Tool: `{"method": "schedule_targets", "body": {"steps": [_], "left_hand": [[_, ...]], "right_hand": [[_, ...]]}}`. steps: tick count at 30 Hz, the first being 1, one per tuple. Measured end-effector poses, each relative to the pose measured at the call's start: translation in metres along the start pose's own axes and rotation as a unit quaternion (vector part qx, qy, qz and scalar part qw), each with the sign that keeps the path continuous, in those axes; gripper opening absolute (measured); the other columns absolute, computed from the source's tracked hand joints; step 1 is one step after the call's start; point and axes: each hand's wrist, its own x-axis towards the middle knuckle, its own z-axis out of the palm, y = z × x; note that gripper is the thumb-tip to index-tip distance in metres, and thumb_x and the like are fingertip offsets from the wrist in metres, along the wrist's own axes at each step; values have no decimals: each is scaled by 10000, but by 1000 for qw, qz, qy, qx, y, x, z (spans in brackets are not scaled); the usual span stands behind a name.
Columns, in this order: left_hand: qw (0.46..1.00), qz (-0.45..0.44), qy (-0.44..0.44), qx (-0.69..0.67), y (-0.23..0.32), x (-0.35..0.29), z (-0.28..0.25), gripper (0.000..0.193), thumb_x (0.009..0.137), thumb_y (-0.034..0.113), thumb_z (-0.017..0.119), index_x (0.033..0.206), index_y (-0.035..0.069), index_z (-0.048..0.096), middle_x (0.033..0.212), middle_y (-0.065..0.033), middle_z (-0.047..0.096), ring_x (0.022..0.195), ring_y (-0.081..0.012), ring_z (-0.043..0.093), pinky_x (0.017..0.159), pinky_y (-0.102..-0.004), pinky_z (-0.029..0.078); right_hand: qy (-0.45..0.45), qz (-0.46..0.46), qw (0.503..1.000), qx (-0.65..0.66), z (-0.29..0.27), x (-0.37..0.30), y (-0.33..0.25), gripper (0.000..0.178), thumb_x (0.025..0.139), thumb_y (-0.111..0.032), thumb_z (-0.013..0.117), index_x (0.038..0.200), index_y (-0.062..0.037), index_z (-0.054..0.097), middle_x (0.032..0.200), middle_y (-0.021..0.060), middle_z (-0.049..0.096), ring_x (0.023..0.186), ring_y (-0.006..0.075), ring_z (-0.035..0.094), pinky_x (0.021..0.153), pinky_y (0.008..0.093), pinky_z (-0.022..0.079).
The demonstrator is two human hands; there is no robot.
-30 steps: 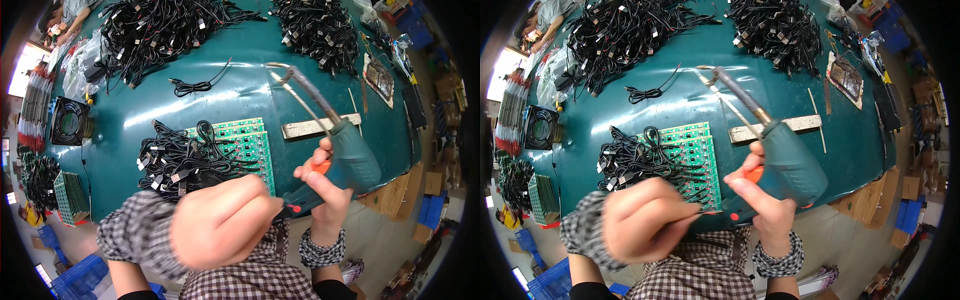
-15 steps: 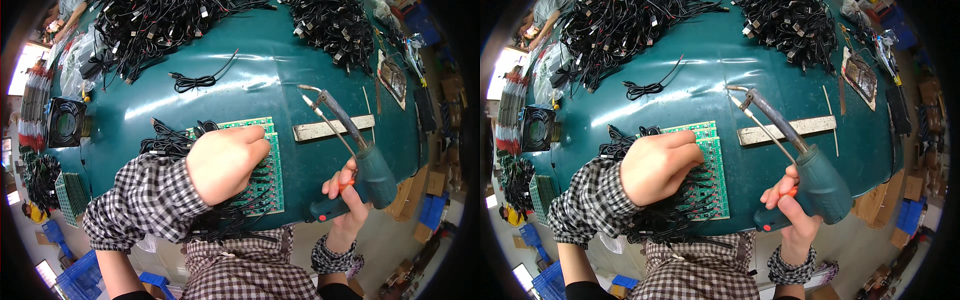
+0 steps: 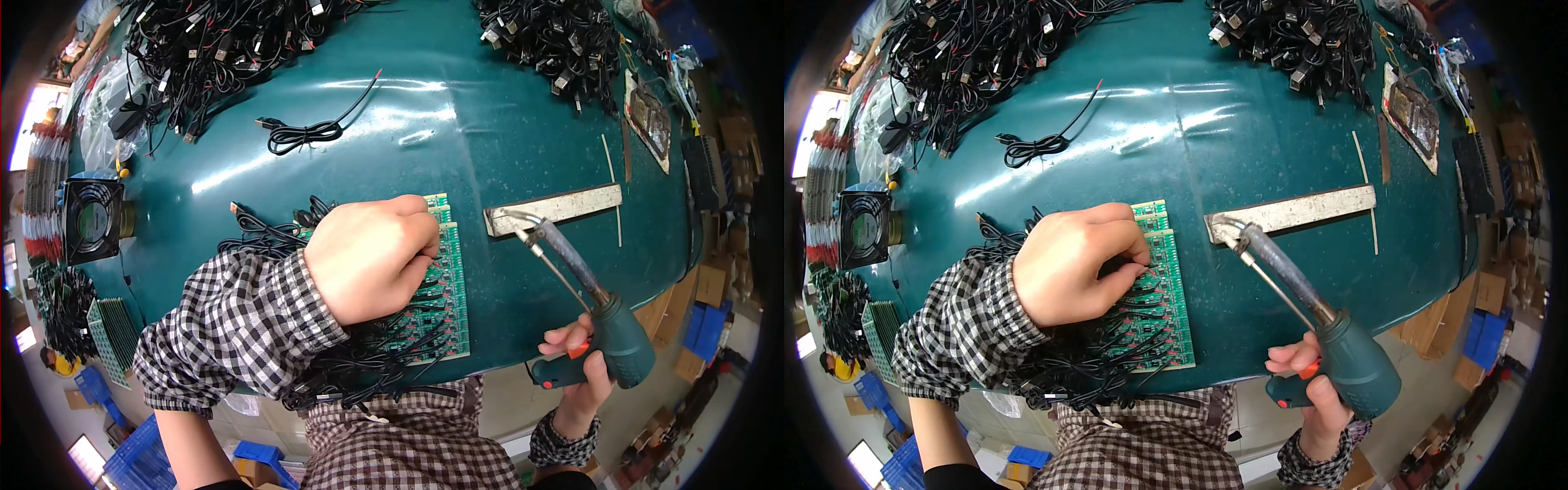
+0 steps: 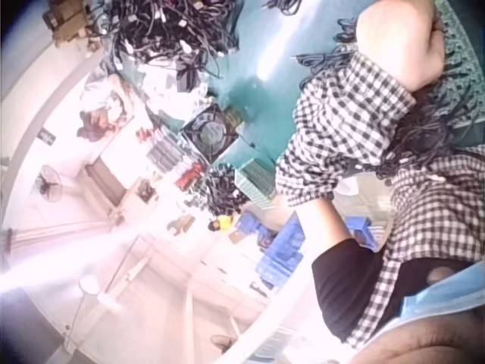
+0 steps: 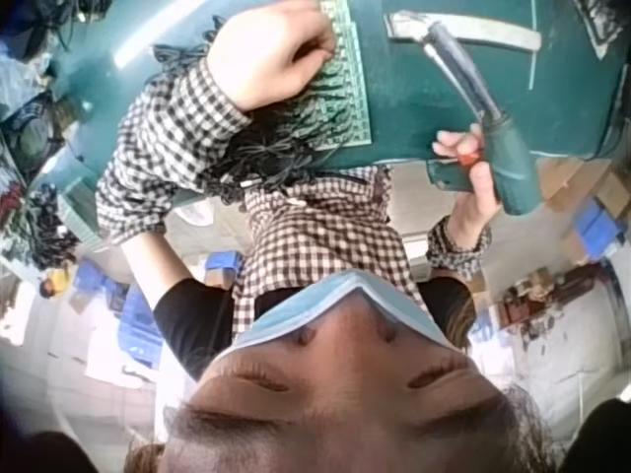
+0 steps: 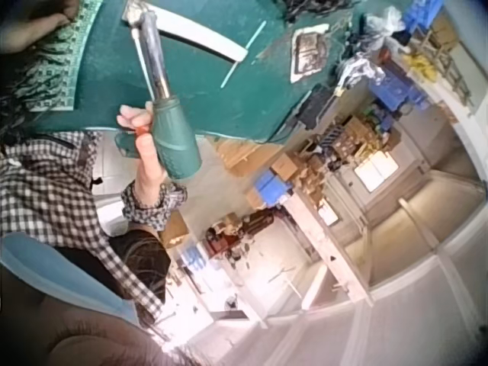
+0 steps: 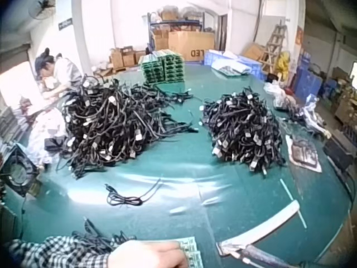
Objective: The person solders cables onto circuit boards using a soldering tool, stacks the completed boards aside, positions a new board with a wooden bar, and solders cables onto it.
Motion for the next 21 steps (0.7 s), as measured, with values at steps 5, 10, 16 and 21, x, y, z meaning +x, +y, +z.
{"method": "schedule_targets", "body": {"steps": [5, 10, 16, 21], "left_hand": [[1000, 1, -5, -5, 0, 1, -2, 78, 758, 91, 646, 826, 73, 612, 829, -80, 590, 729, -304, 615, 618, -397, 497], [1000, 8, -19, -5, -4, 2, -3, 85, 756, 90, 648, 833, 71, 620, 832, -81, 596, 736, -302, 621, 621, -393, 502], [1000, 12, -25, -14, -4, 3, -4, 93, 750, 80, 652, 839, 68, 625, 836, -77, 600, 737, -297, 624, 622, -385, 504], [999, 19, -21, -20, -5, 3, -4, 93, 749, 74, 653, 835, 67, 621, 835, -77, 597, 733, -299, 620, 619, -386, 500]], "right_hand": [[10, 44, 998, -47, 4, -12, -5, 597, 874, -317, 658, 1241, 118, 480, 875, 130, 605, 879, 294, 656, 708, 381, 621], [-13, 86, 994, -66, 3, -16, -7, 650, 844, -314, 706, 1255, 128, 466, 868, 125, 608, 866, 295, 659, 700, 393, 614], [-6, 115, 992, -60, 3, -20, -8, 673, 840, -288, 716, 1275, 139, 431, 880, 125, 608, 876, 300, 660, 714, 407, 607], [-16, 113, 991, -73, 3, -21, -6, 669, 840, -290, 716, 1271, 137, 435, 879, 121, 607, 858, 298, 659, 724, 410, 596]]}}
